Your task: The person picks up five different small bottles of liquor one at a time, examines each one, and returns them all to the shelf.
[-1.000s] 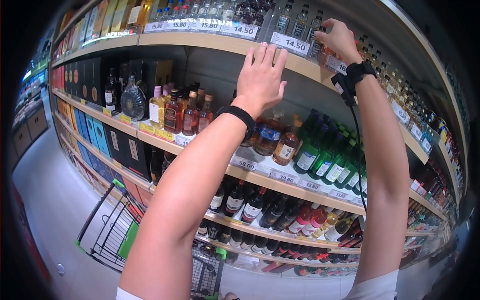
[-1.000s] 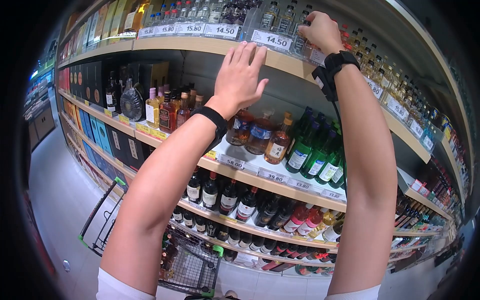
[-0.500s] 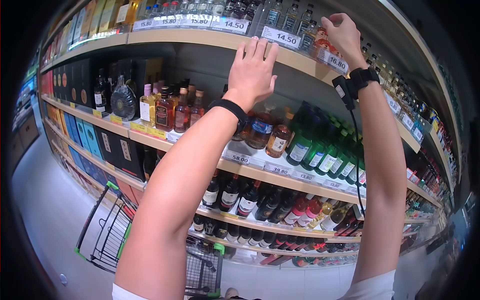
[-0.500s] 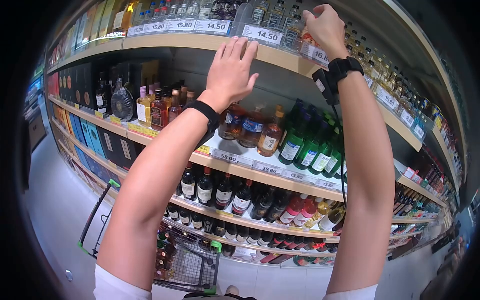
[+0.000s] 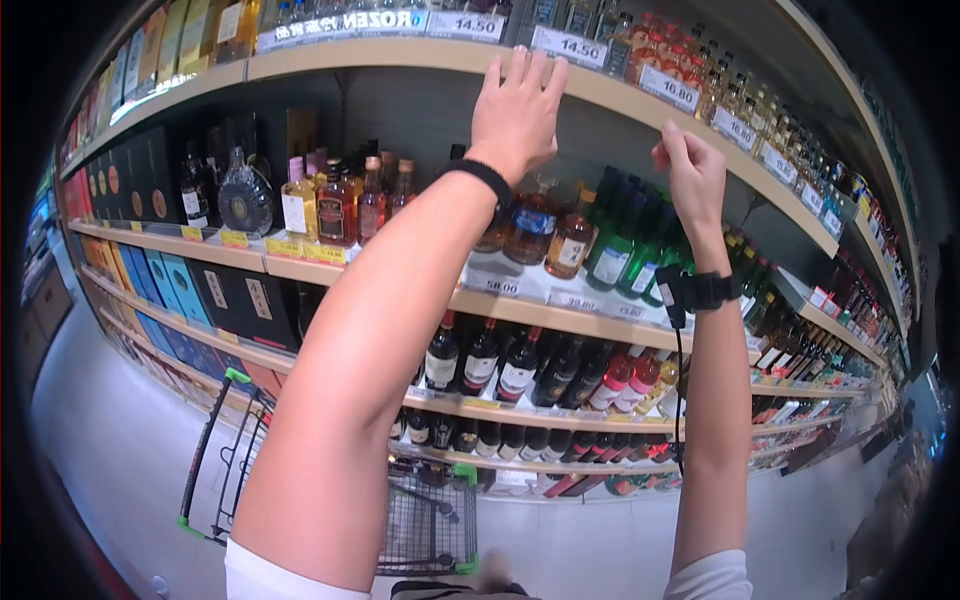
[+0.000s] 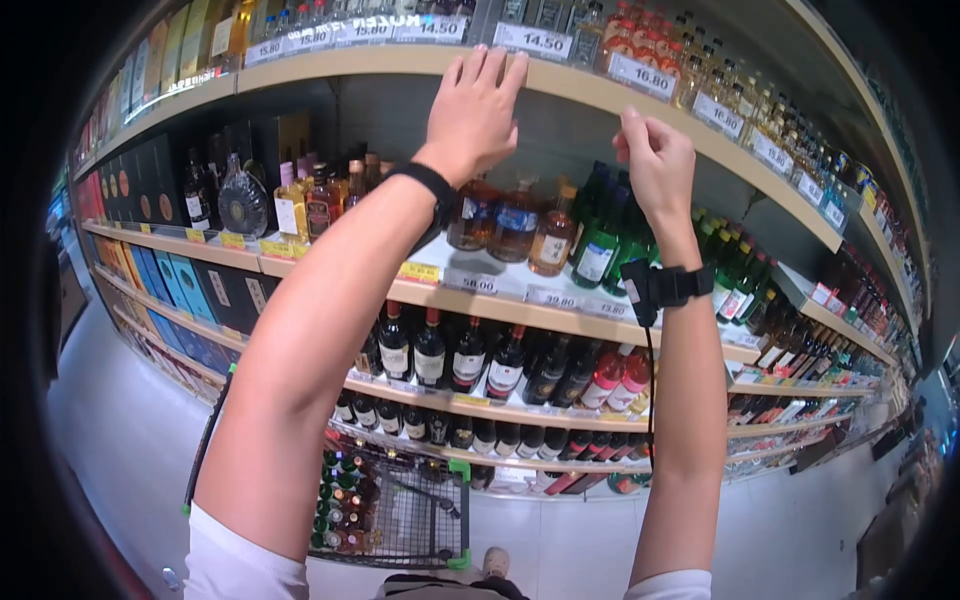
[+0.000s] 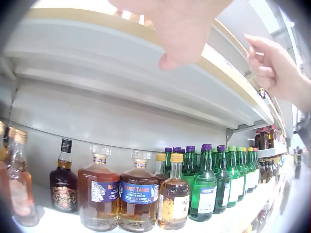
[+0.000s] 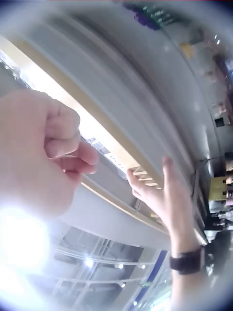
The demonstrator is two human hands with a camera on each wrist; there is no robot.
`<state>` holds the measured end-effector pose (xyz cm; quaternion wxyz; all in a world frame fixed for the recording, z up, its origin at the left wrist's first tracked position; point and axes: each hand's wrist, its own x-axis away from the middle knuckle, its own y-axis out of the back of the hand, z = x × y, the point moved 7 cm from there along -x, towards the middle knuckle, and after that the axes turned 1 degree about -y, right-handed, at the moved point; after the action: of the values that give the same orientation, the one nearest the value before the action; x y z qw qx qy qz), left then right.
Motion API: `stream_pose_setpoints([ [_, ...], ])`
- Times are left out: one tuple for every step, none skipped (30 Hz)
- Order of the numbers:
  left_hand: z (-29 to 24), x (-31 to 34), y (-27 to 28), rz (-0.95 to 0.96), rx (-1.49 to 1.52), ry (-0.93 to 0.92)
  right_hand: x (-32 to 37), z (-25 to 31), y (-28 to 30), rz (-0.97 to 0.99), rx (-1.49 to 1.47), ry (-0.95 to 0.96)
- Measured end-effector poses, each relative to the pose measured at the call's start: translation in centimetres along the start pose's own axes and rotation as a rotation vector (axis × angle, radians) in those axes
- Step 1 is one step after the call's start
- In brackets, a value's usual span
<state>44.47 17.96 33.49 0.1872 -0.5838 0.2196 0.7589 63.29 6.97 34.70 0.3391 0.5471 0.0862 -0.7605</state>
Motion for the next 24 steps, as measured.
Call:
stream_pose_setpoints([
  [0.1, 0.1, -0.1, -0.011, 0.01, -0.01, 1.9, -0.5, -0.1, 0.081, -0.007, -0.023],
  [0.3, 0.0, -0.2, -0.024, 0.017, -0.016, 3.9, -1.0, 0.0, 0.122, 0.014, -0.056],
  [0.4, -0.2, -0.4, -0.035, 0.027, -0.019, 5.9, -1.7, 0.4, 0.148, 0.039, -0.131],
  [0.1, -0.1, 0.6, -0.048, 0.037, -0.02, 8.0, -2.2, 0.8, 0.175, 0.066, -0.205],
  [0.1, -0.2, 1.2, -0.007, 0.086, 0.007, 9.9, -2.4, 1.3, 0.138, 0.061, -0.188],
  [0.2, -0.7, 2.6, 0.029, 0.13, 0.032, 11.7, -3.5, 2.2, 0.096, 0.1, -0.225],
  [0.2, -0.9, 2.7, 0.11, 0.093, 0.033, 13.5, -4.3, 3.2, 0.058, 0.108, -0.262],
  [0.3, -0.9, 2.7, 0.101, 0.093, 0.02, 15.3, -5.1, 4.1, 0.016, 0.113, -0.295],
  [0.4, -0.8, 2.5, 0.092, 0.092, 0.003, 17.3, -6.2, 4.6, -0.042, 0.051, -0.299],
  [0.2, -0.8, 2.9, 0.081, 0.091, -0.015, 19.4, -7.0, 5.1, -0.065, 0.062, -0.355],
  [0.3, -0.8, 2.7, 0.131, 0.106, -0.005, 21.7, -7.8, 5.4, -0.026, 0.068, -0.433],
  [0.2, -0.8, 2.8, 0.137, 0.107, -0.013, 23.9, -8.2, 5.6, 0.016, 0.075, -0.51],
  [0.2, -0.8, 2.7, 0.143, 0.108, -0.018, 26.2, -8.7, 5.6, 0.033, 0.049, -0.563],
  [0.2, -0.6, 2.5, 0.155, 0.111, -0.018, 28.6, -9.3, 5.6, 0.054, 0.025, -0.618],
  [0.4, -0.5, 2.1, 0.168, 0.151, -0.024, 30.7, -9.5, 5.8, 0.099, 0.122, -0.62],
  [0.5, -0.2, 2.0, 0.167, 0.155, -0.01, 33.0, -10.6, 5.7, 0.14, 0.056, -0.645],
  [0.3, 0.7, 2.3, 0.156, 0.185, -0.008, 34.8, -10.1, 5.8, 0.193, 0.057, -0.694],
  [0.1, 1.8, 2.8, 0.145, 0.214, -0.007, 36.6, -9.5, 5.6, 0.246, 0.056, -0.743],
  [-0.3, 3.3, 3.4, 0.13, 0.251, -0.012, 38.2, -9.2, 5.8, 0.257, 0.089, -0.767],
  [-0.5, 4.9, 3.5, 0.082, 0.305, -0.004, 40.4, -10.1, 6.0, 0.266, 0.057, -0.859],
  [-0.8, 6.6, 3.9, 0.157, 0.404, 0.077, 42.5, -11.0, 6.1, 0.261, 0.049, -0.889],
  [-1.3, 8.7, 4.9, 0.233, 0.498, 0.16, 44.3, -11.4, 6.2, 0.257, 0.039, -0.918],
  [-2.1, 10.7, 5.3, 0.24, 0.519, 0.157, 45.7, -10.8, 5.9, 0.232, -0.05, -0.944],
  [-2.9, 13.1, 5.4, 0.246, 0.538, 0.156, 46.9, -10.8, 5.9, 0.31, -0.003, -0.948],
])
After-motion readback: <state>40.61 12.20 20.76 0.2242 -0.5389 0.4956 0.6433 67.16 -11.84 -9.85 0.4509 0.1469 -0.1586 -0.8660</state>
